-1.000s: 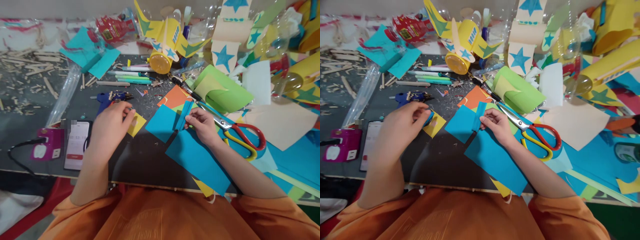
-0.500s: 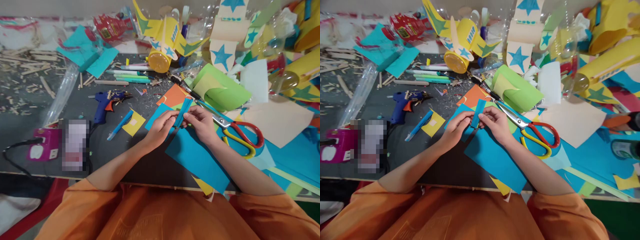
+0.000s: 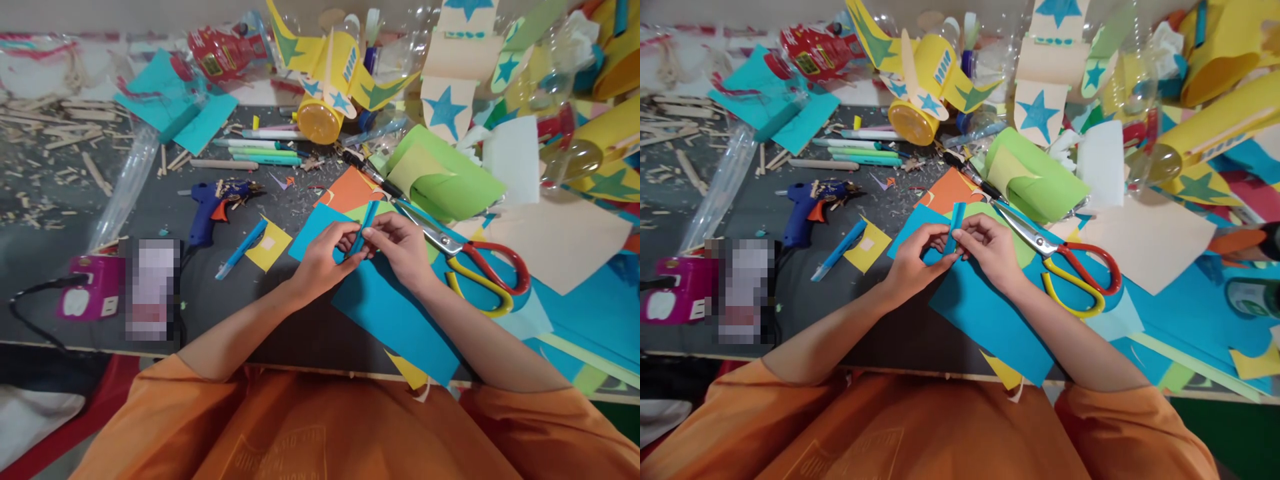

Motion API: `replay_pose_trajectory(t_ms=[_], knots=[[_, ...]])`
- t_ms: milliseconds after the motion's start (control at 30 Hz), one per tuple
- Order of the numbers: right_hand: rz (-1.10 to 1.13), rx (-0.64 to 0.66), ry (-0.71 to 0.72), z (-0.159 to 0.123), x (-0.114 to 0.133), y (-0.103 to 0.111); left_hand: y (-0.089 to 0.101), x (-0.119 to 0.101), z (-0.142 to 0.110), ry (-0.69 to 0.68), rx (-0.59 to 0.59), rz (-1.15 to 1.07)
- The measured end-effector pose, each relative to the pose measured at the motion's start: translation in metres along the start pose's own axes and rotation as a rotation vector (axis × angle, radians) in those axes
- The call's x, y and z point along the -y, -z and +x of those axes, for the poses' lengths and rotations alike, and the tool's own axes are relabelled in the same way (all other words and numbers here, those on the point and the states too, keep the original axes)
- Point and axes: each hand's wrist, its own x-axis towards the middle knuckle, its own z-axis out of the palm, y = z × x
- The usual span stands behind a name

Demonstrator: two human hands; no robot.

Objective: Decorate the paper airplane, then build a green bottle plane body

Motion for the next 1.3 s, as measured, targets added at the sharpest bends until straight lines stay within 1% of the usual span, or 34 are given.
replay_pose_trajectory(t_ms=[200, 333, 467, 533, 733, 833, 933, 1000, 1167, 1300], knots=[[-0.009, -0.002, 0.001, -0.001, 0.000, -0.002, -0.001, 0.000, 0.001, 0.006, -0.019, -0.037], [0.003, 0.007, 0.001, 0.000, -0.001, -0.001, 0.001, 0.000, 0.001, 0.086, 0.000, -0.081], [0.040, 0.043, -0.037, 0.001, 0.000, 0.002, 0.006, -0.001, 0.002, 0.188, 0.071, -0.138], [0.054, 0.064, -0.058, 0.002, 0.002, 0.004, 0.010, -0.001, 0.003, 0.225, 0.088, -0.171], [0.125, 0.071, -0.104, 0.000, 0.001, 0.005, 0.022, -0.002, 0.007, 0.350, 0.044, -0.273], [0.176, 0.037, -0.132, -0.002, -0.001, 0.003, 0.025, -0.002, 0.009, 0.392, -0.017, -0.321], [0.135, 0.035, -0.127, -0.003, -0.001, 0.001, 0.025, -0.001, 0.011, 0.395, -0.086, -0.372], [0.082, 0.039, -0.102, -0.005, 0.000, 0.000, 0.025, 0.000, 0.011, 0.383, -0.099, -0.392], [-0.034, -0.003, -0.023, -0.007, 0.002, 0.000, 0.024, 0.002, 0.010, 0.338, -0.087, -0.367], [-0.081, -0.015, -0.011, -0.007, 0.001, 0.002, 0.025, 0.002, 0.010, 0.321, -0.056, -0.325]])
